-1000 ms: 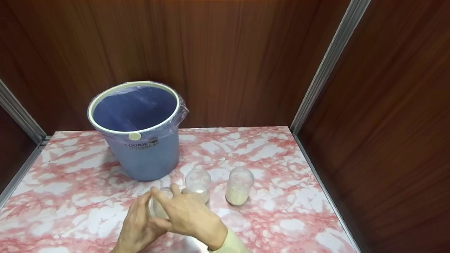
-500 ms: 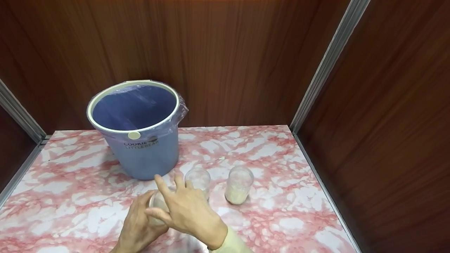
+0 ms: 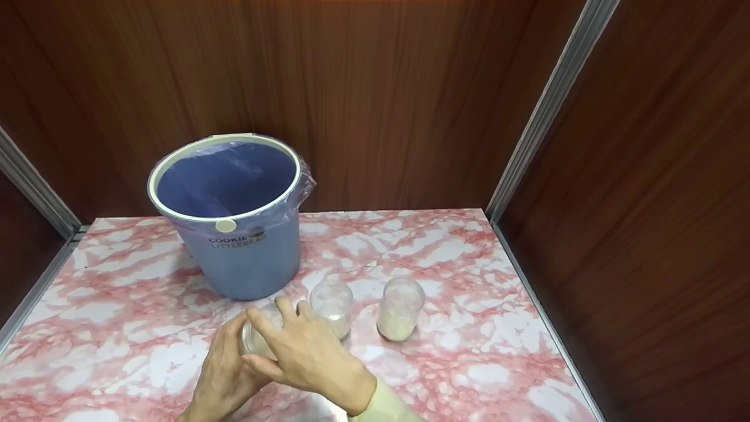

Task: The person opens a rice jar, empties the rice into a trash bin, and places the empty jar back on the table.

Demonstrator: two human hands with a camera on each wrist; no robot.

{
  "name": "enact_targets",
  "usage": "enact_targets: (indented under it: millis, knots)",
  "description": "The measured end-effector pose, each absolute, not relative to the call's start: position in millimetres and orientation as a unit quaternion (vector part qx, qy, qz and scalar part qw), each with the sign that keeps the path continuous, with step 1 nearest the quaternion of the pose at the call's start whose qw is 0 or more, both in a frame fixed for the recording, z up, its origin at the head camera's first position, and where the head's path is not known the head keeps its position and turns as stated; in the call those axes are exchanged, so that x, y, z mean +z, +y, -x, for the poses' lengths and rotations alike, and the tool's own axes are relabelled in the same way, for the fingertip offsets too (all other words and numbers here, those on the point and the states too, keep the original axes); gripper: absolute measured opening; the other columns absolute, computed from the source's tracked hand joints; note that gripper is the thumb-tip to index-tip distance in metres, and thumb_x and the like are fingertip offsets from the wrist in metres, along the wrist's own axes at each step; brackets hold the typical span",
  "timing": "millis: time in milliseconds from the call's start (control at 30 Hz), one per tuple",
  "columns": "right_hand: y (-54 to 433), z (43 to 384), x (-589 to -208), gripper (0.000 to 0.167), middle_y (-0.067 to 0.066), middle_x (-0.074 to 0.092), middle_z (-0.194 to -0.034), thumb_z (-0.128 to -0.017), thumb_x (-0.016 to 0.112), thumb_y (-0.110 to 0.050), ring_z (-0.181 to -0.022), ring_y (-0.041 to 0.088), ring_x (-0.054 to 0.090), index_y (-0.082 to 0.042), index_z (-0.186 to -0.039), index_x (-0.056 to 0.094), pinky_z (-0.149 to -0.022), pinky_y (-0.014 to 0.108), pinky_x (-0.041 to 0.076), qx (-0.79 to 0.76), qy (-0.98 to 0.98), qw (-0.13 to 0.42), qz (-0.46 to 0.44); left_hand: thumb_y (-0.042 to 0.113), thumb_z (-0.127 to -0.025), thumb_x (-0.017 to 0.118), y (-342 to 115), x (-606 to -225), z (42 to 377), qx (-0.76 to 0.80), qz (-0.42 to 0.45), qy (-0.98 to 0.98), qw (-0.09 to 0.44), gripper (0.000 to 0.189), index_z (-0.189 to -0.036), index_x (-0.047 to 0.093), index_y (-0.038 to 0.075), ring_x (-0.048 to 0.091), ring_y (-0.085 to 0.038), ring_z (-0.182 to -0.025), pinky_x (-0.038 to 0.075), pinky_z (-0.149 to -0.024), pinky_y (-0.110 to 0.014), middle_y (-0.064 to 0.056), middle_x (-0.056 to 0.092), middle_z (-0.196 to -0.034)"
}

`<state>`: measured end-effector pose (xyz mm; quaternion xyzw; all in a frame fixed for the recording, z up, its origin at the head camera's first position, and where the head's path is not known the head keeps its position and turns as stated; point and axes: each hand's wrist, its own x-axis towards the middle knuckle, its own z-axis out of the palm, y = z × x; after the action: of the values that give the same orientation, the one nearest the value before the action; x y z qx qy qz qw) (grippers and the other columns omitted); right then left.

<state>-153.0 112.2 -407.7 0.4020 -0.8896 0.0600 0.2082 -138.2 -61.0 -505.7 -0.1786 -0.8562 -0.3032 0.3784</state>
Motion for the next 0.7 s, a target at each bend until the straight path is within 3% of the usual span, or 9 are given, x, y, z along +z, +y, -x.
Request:
enact_targets:
  millis: [167, 267, 467, 533, 633, 700]
  knots:
    - [117, 159, -411, 0.062, 0.01, 0.051, -0.136, -0.095, 0.051, -0.057, -0.104, 0.021, 0.062, -0.024, -0.147, 0.041, -0.075, 0.034, 0.057, 0.141, -0.879, 0.2, -0.409, 0.033, -0.052, 0.095, -66, -500, 144, -0.325, 0.171, -0.85, 0.379, 0.096, -0.131, 0.05, 0.0, 0.058, -0.022, -0.105, 0.052, -0.086, -0.039, -0.012, 0.06, -0.123]
    - [121, 163, -417, 0.065, 0.01, 0.049, -0.138, -0.094, 0.057, -0.052, -0.096, 0.013, 0.061, -0.022, -0.149, 0.039, -0.074, 0.029, 0.055, 0.206, -0.868, 0.196, -0.407, 0.032, -0.053, 0.095, -70, -495, 146, -0.347, 0.152, -0.85, 0.365, 0.096, -0.132, 0.048, 0.001, 0.059, -0.023, -0.104, 0.054, -0.082, -0.041, -0.014, 0.06, -0.121]
    - [126, 171, -438, 0.068, 0.006, 0.044, -0.142, -0.094, 0.063, -0.033, -0.107, 0.014, 0.057, -0.018, -0.152, 0.032, -0.077, 0.026, 0.056, 0.322, -0.834, 0.164, -0.417, 0.028, -0.051, 0.096, -87, -482, 152, -0.394, 0.113, -0.841, 0.353, 0.099, -0.132, 0.045, 0.0, 0.061, -0.03, -0.105, 0.054, -0.086, -0.049, -0.018, 0.059, -0.119]
    - [129, 172, -447, 0.066, 0.005, 0.043, -0.142, -0.094, 0.063, -0.029, -0.103, 0.013, 0.057, -0.017, -0.152, 0.032, -0.074, 0.021, 0.055, 0.345, -0.825, 0.156, -0.419, 0.026, -0.051, 0.096, -93, -476, 155, -0.403, 0.106, -0.836, 0.358, 0.098, -0.132, 0.046, 0.0, 0.062, -0.032, -0.104, 0.054, -0.086, -0.05, -0.019, 0.059, -0.118]
    - [133, 170, -461, 0.065, 0.006, 0.044, -0.14, -0.095, 0.063, -0.031, -0.092, 0.008, 0.056, -0.014, -0.15, 0.035, -0.071, 0.018, 0.053, 0.348, -0.82, 0.156, -0.427, 0.026, -0.052, 0.096, -101, -466, 158, -0.41, 0.099, -0.831, 0.364, 0.098, -0.132, 0.045, 0.0, 0.063, -0.035, -0.104, 0.054, -0.086, -0.051, -0.021, 0.059, -0.118]
    - [135, 167, -470, 0.065, 0.006, 0.045, -0.14, -0.094, 0.063, -0.035, -0.093, 0.008, 0.057, -0.013, -0.149, 0.037, -0.074, 0.021, 0.054, 0.333, -0.822, 0.163, -0.433, 0.026, -0.053, 0.095, -104, -458, 160, -0.413, 0.098, -0.827, 0.369, 0.098, -0.132, 0.044, -0.001, 0.062, -0.035, -0.105, 0.053, -0.086, -0.05, -0.022, 0.059, -0.119]
